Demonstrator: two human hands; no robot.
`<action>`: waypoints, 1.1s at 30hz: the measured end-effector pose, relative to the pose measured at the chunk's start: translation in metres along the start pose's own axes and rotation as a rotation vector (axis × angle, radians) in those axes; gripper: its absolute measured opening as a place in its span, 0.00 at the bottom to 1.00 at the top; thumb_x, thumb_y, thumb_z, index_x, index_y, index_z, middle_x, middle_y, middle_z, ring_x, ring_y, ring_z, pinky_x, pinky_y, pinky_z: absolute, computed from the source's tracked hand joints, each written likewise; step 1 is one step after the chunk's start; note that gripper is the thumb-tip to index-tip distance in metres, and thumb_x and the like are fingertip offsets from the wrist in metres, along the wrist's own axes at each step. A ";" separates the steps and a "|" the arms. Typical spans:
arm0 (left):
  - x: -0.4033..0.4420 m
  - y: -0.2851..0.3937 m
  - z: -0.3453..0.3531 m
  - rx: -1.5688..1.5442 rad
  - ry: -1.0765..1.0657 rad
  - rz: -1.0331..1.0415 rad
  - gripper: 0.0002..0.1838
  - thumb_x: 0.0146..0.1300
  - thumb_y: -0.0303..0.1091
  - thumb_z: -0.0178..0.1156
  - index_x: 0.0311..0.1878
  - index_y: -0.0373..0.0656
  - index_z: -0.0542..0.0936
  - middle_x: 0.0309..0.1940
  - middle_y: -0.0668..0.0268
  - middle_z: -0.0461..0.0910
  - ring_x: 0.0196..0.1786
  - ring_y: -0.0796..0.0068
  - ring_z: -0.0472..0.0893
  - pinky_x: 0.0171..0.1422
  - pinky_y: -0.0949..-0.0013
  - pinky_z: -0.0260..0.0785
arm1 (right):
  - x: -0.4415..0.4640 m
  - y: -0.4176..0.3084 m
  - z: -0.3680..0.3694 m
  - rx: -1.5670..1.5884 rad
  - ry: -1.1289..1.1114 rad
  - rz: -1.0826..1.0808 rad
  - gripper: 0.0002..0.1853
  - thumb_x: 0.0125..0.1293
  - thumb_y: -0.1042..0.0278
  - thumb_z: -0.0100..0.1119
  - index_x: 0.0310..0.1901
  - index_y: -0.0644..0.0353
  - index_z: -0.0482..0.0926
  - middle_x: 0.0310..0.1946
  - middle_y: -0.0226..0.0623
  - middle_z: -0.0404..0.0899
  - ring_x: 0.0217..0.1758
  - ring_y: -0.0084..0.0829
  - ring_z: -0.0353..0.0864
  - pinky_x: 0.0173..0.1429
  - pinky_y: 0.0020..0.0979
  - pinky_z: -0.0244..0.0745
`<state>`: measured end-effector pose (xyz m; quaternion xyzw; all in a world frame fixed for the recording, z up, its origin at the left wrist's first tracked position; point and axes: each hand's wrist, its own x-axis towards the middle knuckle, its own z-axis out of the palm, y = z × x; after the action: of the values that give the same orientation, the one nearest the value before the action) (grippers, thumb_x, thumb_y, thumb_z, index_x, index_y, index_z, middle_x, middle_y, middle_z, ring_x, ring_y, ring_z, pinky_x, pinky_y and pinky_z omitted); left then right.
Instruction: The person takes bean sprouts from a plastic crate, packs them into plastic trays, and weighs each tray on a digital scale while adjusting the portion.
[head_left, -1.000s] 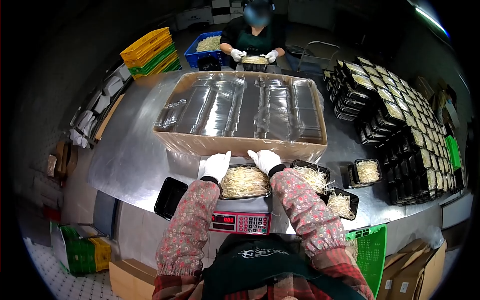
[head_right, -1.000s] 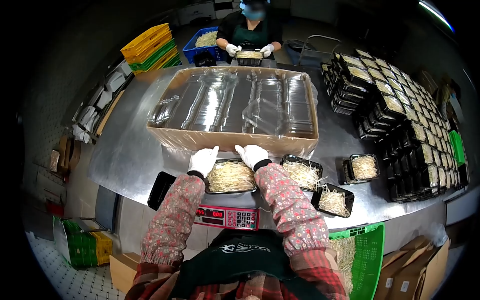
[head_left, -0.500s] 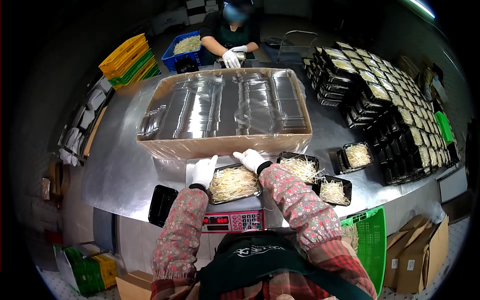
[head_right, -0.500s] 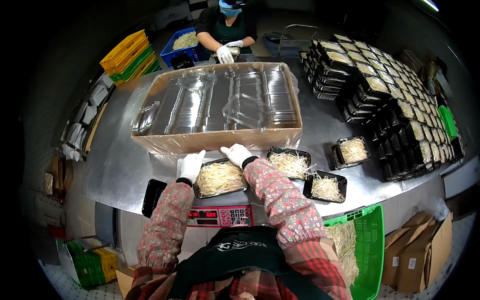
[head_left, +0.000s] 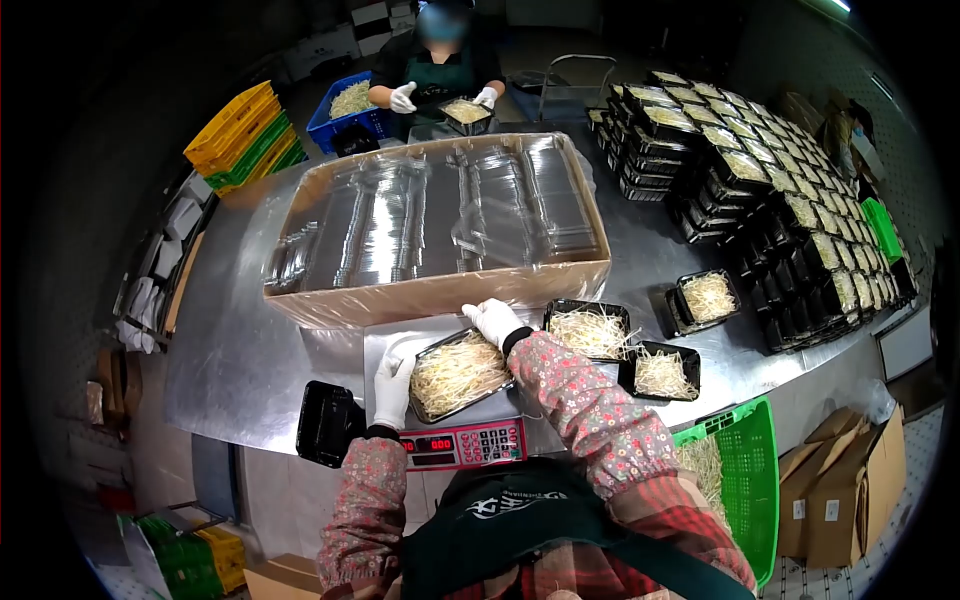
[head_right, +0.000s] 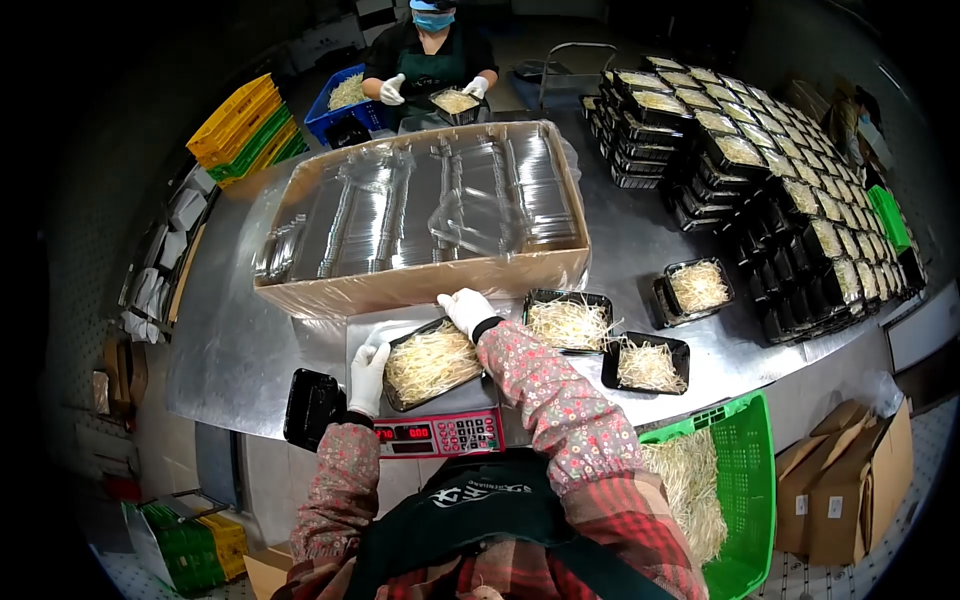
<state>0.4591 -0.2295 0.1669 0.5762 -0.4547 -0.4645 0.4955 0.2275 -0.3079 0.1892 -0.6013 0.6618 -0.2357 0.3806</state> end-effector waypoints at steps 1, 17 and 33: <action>-0.001 -0.005 -0.001 -0.060 0.020 0.077 0.10 0.65 0.35 0.65 0.31 0.43 0.75 0.29 0.76 0.75 0.33 0.87 0.69 0.40 0.78 0.64 | 0.004 0.001 0.000 0.007 -0.060 0.038 0.29 0.68 0.42 0.54 0.41 0.69 0.84 0.39 0.55 0.84 0.47 0.49 0.82 0.55 0.41 0.72; -0.051 -0.004 0.036 0.172 0.099 0.170 0.10 0.67 0.34 0.62 0.35 0.37 0.75 0.27 0.74 0.72 0.35 0.82 0.68 0.43 0.75 0.65 | -0.161 0.059 0.010 1.207 -0.023 0.211 0.18 0.63 0.60 0.67 0.37 0.57 0.66 0.29 0.36 0.78 0.26 0.25 0.81 0.22 0.27 0.81; -0.007 0.012 0.167 1.034 -0.418 0.552 0.28 0.69 0.47 0.53 0.67 0.43 0.69 0.70 0.48 0.62 0.76 0.50 0.55 0.78 0.49 0.44 | -0.149 0.249 -0.320 0.999 1.095 0.029 0.13 0.63 0.68 0.63 0.30 0.53 0.65 0.20 0.28 0.68 0.14 0.25 0.68 0.16 0.30 0.72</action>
<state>0.2930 -0.2488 0.1664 0.4996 -0.8404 -0.1420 0.1548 -0.1802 -0.1674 0.2219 -0.1441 0.5787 -0.7698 0.2274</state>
